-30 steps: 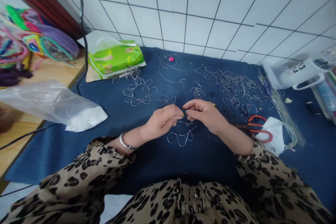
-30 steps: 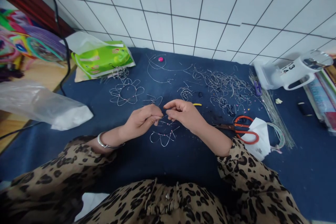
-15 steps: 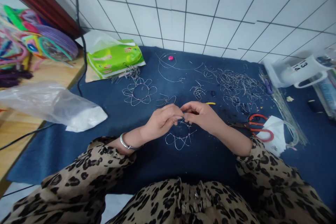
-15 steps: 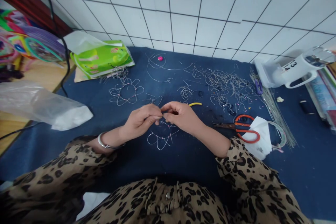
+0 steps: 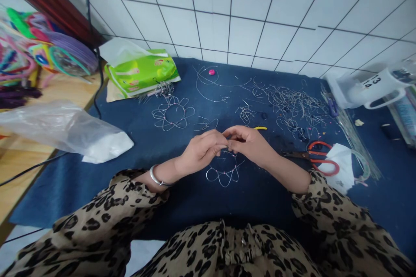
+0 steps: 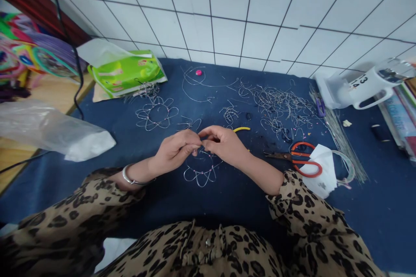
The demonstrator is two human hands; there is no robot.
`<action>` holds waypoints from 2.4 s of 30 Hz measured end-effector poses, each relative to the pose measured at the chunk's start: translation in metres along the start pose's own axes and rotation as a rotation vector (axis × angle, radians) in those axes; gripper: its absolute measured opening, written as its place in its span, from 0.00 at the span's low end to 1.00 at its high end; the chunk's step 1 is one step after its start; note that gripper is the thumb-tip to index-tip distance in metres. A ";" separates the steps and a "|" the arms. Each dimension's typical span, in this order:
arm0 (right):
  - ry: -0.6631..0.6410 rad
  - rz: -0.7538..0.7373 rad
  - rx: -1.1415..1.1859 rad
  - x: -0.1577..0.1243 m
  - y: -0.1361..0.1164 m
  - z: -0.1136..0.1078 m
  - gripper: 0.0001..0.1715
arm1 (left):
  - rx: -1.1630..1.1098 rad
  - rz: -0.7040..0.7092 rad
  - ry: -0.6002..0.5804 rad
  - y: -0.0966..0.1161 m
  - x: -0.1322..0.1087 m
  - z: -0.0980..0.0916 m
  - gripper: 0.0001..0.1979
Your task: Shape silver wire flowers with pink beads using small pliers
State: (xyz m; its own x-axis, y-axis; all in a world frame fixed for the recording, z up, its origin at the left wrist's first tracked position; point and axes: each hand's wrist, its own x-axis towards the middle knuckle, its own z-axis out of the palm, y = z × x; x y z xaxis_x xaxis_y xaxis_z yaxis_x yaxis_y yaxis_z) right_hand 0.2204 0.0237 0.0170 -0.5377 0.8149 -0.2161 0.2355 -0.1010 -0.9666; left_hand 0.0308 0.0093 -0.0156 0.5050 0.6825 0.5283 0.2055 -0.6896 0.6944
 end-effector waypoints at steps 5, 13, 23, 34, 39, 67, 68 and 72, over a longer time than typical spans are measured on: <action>0.093 -0.001 -0.023 0.000 0.001 0.000 0.13 | -0.009 0.013 -0.002 0.000 0.000 0.001 0.08; 0.003 -0.034 -0.037 -0.002 -0.001 0.001 0.13 | 0.003 -0.004 -0.003 -0.002 -0.001 0.002 0.07; 0.003 -0.025 0.039 -0.001 0.002 0.001 0.13 | 0.002 0.030 -0.039 -0.004 -0.002 0.002 0.09; 0.214 -0.052 0.094 -0.002 0.017 0.011 0.12 | -0.033 -0.063 -0.062 0.000 0.001 0.001 0.07; 0.277 -0.079 0.095 -0.003 0.022 0.014 0.12 | -0.033 -0.131 -0.032 0.004 0.001 0.000 0.09; -0.058 0.005 -0.077 -0.002 0.004 -0.014 0.11 | -0.009 -0.130 -0.056 0.007 0.000 0.005 0.06; -0.055 -0.008 -0.114 -0.002 0.004 -0.014 0.10 | -0.010 -0.130 -0.059 0.007 0.000 0.005 0.06; -0.043 -0.043 -0.229 -0.004 0.002 -0.014 0.08 | -0.017 -0.143 -0.075 0.007 -0.001 0.005 0.06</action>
State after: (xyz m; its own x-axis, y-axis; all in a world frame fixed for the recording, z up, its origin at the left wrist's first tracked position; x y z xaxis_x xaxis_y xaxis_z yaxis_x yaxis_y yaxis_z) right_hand 0.2342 0.0287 0.0179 -0.5842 0.7900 -0.1862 0.3865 0.0690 -0.9197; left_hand 0.0360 0.0026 -0.0142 0.5327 0.7532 0.3859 0.2660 -0.5819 0.7685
